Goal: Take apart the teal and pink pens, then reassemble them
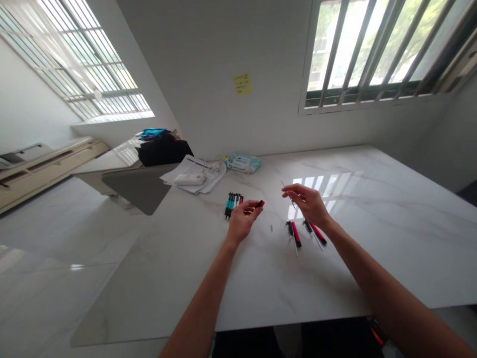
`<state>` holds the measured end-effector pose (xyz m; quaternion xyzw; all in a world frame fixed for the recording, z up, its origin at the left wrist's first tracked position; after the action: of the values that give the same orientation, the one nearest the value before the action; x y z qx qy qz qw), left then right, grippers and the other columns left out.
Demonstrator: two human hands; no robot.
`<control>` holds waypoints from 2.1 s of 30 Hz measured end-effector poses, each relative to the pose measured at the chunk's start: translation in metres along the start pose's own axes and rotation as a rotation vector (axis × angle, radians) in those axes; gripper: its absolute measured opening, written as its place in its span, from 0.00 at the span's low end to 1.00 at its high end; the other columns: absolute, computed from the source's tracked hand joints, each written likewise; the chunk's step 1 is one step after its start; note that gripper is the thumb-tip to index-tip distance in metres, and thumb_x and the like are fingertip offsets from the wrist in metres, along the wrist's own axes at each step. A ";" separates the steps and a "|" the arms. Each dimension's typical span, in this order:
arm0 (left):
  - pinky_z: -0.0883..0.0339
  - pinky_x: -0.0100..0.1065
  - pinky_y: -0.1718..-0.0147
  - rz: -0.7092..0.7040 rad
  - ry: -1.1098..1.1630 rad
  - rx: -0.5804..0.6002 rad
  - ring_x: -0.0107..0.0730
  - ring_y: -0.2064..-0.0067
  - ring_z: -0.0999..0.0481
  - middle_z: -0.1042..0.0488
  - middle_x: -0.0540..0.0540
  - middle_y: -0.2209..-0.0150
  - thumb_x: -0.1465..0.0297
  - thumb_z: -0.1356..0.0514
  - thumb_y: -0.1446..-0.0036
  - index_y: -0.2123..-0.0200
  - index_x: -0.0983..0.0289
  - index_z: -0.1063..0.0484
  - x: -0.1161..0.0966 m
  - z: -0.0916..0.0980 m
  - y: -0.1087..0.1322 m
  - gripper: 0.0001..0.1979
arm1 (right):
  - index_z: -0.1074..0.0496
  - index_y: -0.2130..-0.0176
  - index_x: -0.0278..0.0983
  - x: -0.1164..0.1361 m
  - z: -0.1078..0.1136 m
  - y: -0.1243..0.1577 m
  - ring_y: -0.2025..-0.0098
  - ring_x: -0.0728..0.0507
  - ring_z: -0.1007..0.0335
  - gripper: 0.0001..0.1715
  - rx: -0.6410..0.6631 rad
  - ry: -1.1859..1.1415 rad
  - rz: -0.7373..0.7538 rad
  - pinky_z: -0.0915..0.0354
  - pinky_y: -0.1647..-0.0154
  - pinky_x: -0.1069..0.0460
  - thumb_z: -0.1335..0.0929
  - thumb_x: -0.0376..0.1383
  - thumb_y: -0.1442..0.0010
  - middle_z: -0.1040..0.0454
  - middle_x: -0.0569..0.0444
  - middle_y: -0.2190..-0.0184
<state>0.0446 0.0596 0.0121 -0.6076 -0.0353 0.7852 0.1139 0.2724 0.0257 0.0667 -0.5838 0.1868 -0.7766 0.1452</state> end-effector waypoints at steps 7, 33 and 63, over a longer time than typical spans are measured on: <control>0.30 0.34 0.63 -0.082 -0.112 0.063 0.35 0.65 0.23 0.17 0.55 0.64 0.59 0.31 0.45 0.60 0.60 0.16 -0.011 -0.013 0.007 0.13 | 0.20 0.53 0.38 -0.029 -0.005 -0.002 0.59 0.41 0.20 0.22 -0.060 -0.360 -0.233 0.29 0.66 0.50 0.23 0.45 0.46 0.16 0.46 0.58; 0.29 0.34 0.58 0.038 0.465 0.084 0.33 0.62 0.23 0.20 0.55 0.63 0.60 0.25 0.52 0.63 0.63 0.19 -0.014 -0.008 0.005 0.17 | 0.17 0.55 0.44 -0.021 -0.072 0.026 0.57 0.42 0.26 0.12 0.459 0.325 0.112 0.31 0.52 0.47 0.28 0.32 0.37 0.19 0.50 0.58; 0.29 0.35 0.62 0.215 0.080 0.320 0.39 0.64 0.21 0.16 0.57 0.65 0.58 0.27 0.55 0.63 0.63 0.15 0.002 -0.023 0.014 0.17 | 0.23 0.57 0.38 -0.059 -0.007 -0.001 0.59 0.42 0.20 0.24 -0.104 -0.413 -0.325 0.28 0.57 0.48 0.21 0.45 0.51 0.17 0.49 0.61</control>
<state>0.0648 0.0442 0.0014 -0.6129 0.1599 0.7635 0.1258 0.2821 0.0535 0.0155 -0.7589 0.0966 -0.6435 0.0232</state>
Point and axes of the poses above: each hand's wrist, its own y-axis away from the middle knuckle, its own z-axis out of the back of the hand, x = y × z, the point moved 9 cm from there along -y, towards the middle knuckle
